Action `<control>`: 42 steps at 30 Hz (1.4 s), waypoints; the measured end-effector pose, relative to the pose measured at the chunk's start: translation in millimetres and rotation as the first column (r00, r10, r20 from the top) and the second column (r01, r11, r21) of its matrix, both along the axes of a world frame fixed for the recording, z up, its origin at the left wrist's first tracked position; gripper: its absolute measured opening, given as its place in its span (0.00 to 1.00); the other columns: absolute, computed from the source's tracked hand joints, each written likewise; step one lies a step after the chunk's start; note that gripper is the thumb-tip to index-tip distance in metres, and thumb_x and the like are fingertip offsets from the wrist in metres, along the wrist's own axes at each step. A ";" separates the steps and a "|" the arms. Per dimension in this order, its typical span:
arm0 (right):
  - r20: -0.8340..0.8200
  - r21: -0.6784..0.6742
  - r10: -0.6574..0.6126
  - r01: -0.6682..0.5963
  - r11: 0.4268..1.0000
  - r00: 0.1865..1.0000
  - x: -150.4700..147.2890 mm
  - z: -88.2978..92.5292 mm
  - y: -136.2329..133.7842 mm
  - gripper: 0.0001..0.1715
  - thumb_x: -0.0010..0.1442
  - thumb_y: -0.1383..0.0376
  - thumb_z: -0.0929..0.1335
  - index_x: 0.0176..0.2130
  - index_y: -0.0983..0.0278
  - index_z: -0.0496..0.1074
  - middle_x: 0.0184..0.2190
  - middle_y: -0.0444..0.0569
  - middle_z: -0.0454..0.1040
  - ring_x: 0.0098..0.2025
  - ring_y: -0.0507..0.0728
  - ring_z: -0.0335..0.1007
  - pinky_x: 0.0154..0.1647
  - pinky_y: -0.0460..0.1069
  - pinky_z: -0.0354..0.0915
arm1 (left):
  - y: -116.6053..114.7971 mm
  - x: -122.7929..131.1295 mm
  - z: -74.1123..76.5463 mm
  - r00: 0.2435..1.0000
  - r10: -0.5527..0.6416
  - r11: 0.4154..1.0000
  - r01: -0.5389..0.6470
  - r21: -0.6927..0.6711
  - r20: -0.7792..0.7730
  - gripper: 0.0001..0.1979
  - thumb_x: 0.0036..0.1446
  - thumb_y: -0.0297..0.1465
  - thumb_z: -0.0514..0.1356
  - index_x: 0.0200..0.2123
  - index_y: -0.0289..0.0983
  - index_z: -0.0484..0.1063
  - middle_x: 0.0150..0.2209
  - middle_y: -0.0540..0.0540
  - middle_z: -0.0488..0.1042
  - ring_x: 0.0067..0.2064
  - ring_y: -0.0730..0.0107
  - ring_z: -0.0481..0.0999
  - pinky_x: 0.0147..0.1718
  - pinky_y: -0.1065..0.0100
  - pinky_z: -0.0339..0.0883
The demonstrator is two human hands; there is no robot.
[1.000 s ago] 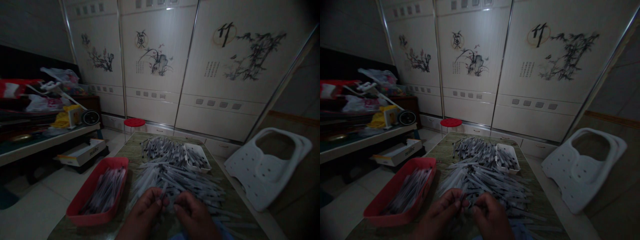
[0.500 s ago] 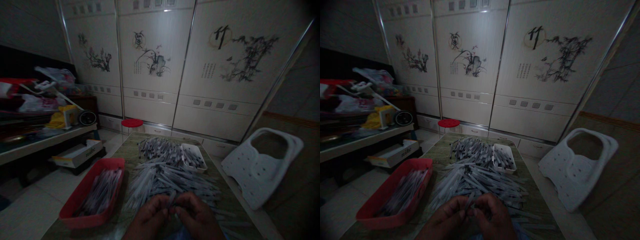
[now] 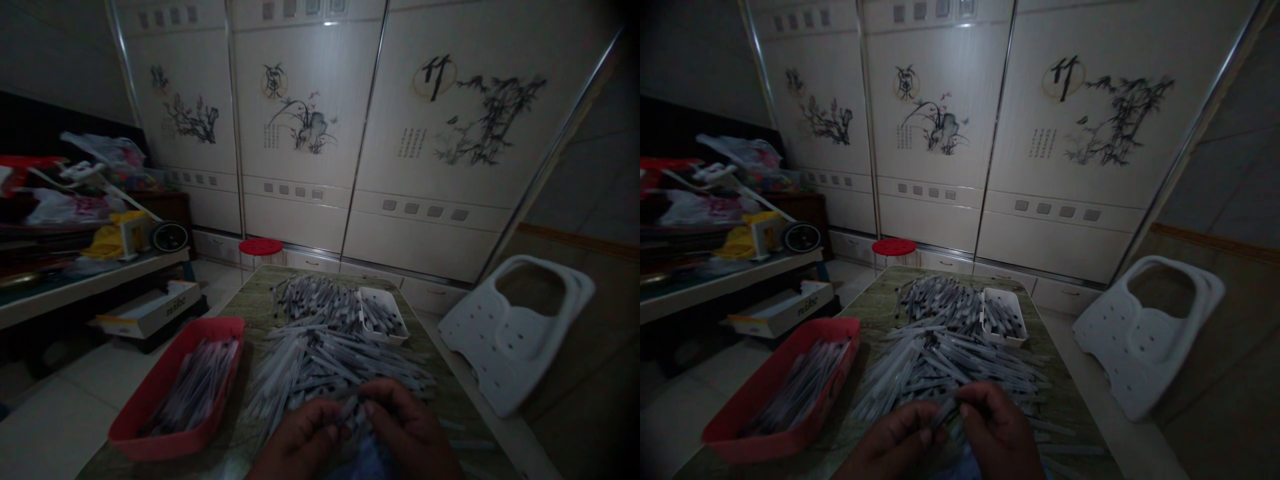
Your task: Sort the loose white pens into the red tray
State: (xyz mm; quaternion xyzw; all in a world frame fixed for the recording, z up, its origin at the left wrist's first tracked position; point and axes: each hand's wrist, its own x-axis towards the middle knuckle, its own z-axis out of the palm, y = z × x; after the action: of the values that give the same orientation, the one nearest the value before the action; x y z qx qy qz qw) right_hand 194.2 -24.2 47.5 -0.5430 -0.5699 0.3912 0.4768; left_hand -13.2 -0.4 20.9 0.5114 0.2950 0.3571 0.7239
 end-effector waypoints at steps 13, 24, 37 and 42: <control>0.213 0.125 -0.004 -0.023 0.992 0.977 5.6 12.7 -4.5 0.12 0.63 0.60 0.67 0.41 0.60 0.81 0.37 0.48 0.81 0.40 0.59 0.77 0.42 0.49 0.69 | -0.3 -4.3 13.6 0.965 0.021 0.971 0.043 0.236 -0.261 0.25 0.62 0.53 0.60 0.45 0.37 0.78 0.36 0.48 0.73 0.37 0.67 0.68 0.38 0.68 0.62; 0.313 0.176 0.020 -0.078 0.981 0.950 4.7 13.2 -4.6 0.12 0.62 0.63 0.66 0.39 0.60 0.79 0.35 0.47 0.79 0.38 0.57 0.76 0.41 0.50 0.68 | -1.1 -4.8 14.7 0.944 0.051 0.952 0.053 0.302 -0.326 0.25 0.63 0.52 0.58 0.47 0.36 0.79 0.39 0.44 0.77 0.41 0.61 0.73 0.43 0.64 0.65; 0.302 0.179 -0.010 -0.047 0.983 0.953 2.1 13.4 -6.0 0.10 0.60 0.63 0.66 0.36 0.59 0.79 0.33 0.47 0.79 0.37 0.58 0.74 0.38 0.50 0.66 | -2.9 -4.9 23.4 0.931 0.066 0.946 0.056 0.318 -0.359 0.24 0.63 0.50 0.58 0.47 0.36 0.79 0.40 0.43 0.78 0.41 0.61 0.74 0.42 0.65 0.66; 0.306 0.172 0.019 -0.075 0.982 0.952 2.7 14.7 -7.2 0.10 0.61 0.63 0.67 0.37 0.58 0.79 0.33 0.46 0.79 0.37 0.57 0.74 0.40 0.49 0.67 | -1.8 -7.4 20.2 0.913 0.058 0.936 0.092 0.341 -0.404 0.22 0.65 0.47 0.56 0.47 0.37 0.80 0.40 0.43 0.79 0.42 0.60 0.75 0.44 0.64 0.66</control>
State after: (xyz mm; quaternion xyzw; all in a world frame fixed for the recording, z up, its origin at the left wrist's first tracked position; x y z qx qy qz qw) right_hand 196.9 -31.4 62.2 -0.5370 -0.6823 0.2609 0.4219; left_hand -20.6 -2.1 41.1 0.6983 0.3661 0.2831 0.5460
